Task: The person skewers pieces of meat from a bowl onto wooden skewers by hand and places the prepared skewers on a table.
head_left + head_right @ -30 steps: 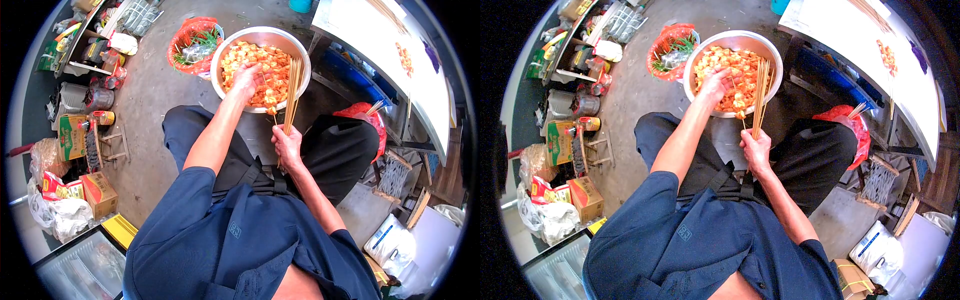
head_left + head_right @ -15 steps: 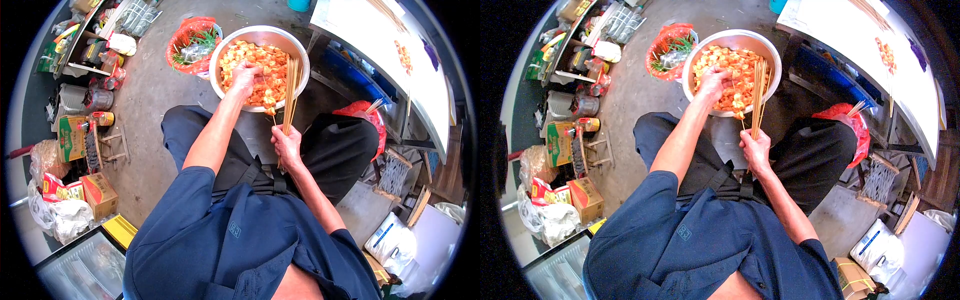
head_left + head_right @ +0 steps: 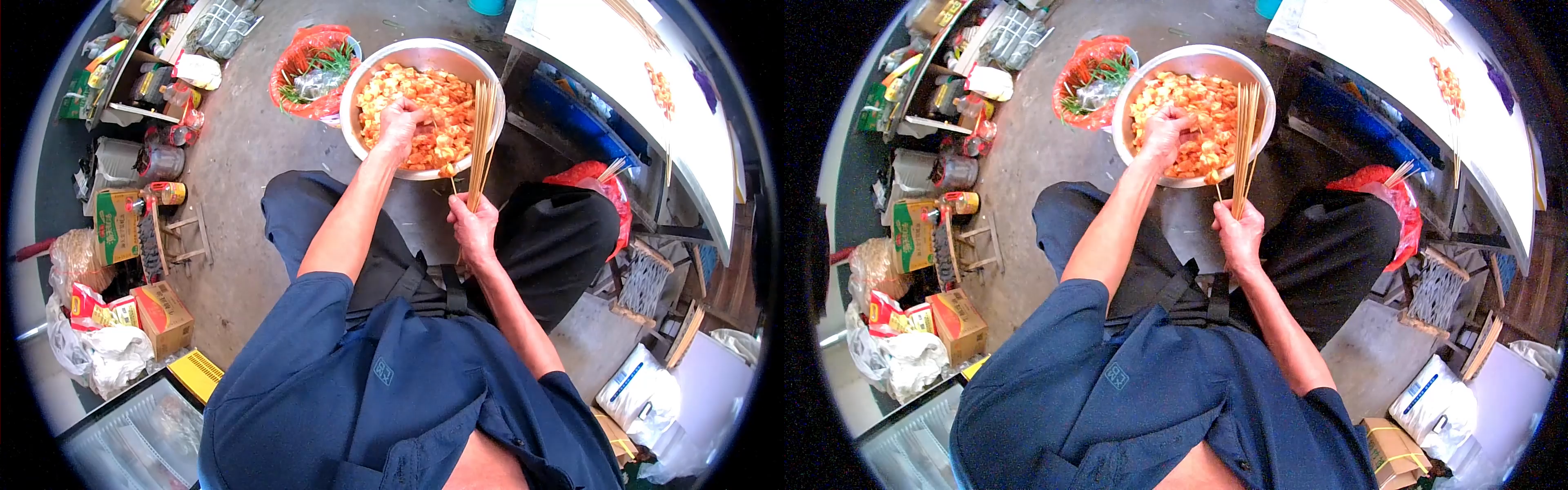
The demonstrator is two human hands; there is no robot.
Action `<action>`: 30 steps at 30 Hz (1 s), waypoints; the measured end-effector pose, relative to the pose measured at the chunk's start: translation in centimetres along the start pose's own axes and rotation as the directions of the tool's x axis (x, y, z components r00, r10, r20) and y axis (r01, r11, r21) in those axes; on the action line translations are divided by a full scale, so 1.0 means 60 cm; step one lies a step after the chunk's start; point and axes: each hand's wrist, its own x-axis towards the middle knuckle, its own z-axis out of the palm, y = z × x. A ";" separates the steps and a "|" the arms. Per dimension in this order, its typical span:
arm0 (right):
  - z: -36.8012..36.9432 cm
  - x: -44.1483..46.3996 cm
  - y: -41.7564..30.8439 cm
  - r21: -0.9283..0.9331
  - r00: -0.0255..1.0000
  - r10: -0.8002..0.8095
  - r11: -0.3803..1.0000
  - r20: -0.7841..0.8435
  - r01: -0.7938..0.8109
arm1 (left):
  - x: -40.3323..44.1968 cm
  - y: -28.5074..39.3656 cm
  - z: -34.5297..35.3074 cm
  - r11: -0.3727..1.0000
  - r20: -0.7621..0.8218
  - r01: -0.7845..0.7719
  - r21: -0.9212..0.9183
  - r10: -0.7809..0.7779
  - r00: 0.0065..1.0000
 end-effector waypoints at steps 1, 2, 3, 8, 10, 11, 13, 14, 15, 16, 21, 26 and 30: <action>-0.002 0.001 0.001 0.001 1.000 -0.002 1.000 0.001 0.002 | 0.001 -0.003 -0.001 1.000 0.000 -0.002 0.001 0.002 1.000; -0.003 0.003 0.000 -0.003 1.000 0.018 1.000 0.011 -0.018 | 0.004 -0.004 -0.002 1.000 -0.006 -0.022 -0.020 0.022 1.000; -0.003 0.003 0.000 -0.008 0.999 0.039 0.999 0.022 -0.039 | 0.003 -0.003 -0.001 0.998 -0.014 -0.041 -0.041 0.040 0.999; 0.000 0.002 0.011 0.079 0.999 0.018 0.997 0.037 -0.021 | 0.005 0.002 0.002 0.994 -0.002 0.050 -0.099 -0.050 0.999; -0.001 0.000 -0.001 0.042 0.996 0.089 0.995 0.026 -0.090 | -0.006 0.012 0.009 0.990 0.028 0.059 -0.128 -0.056 0.998; -0.001 0.001 0.000 0.042 0.996 0.089 0.995 0.026 -0.090 | -0.008 0.011 0.010 0.990 0.028 0.059 -0.127 -0.055 0.998; 0.001 0.003 0.007 0.061 0.997 0.074 0.995 0.032 -0.076 | -0.010 0.007 0.013 0.997 0.037 0.000 -0.083 0.003 0.999; 0.003 0.003 0.012 0.061 0.997 0.076 0.995 0.034 -0.078 | -0.011 0.005 0.013 0.997 0.034 0.000 -0.083 0.003 0.999; 0.005 0.002 0.015 0.066 0.998 0.047 0.997 0.034 -0.049 | -0.011 0.005 0.014 0.997 0.014 0.003 -0.081 -0.002 1.000; 0.006 0.002 0.017 0.072 0.999 0.016 0.997 0.033 -0.018 | -0.012 0.006 0.016 0.997 -0.005 0.005 -0.079 -0.005 1.000; 0.006 0.001 0.009 0.088 0.998 0.055 0.995 0.028 -0.057 | -0.016 0.001 0.017 0.997 -0.042 0.058 0.041 -0.056 0.998; 0.006 0.005 0.009 0.081 0.997 0.073 0.994 0.015 -0.074 | -0.019 0.001 0.018 0.997 -0.029 0.074 0.033 -0.073 0.997; 0.005 0.007 0.009 0.108 0.998 0.054 0.993 0.020 -0.056 | -0.024 -0.006 0.020 0.996 0.007 0.074 0.042 -0.074 0.997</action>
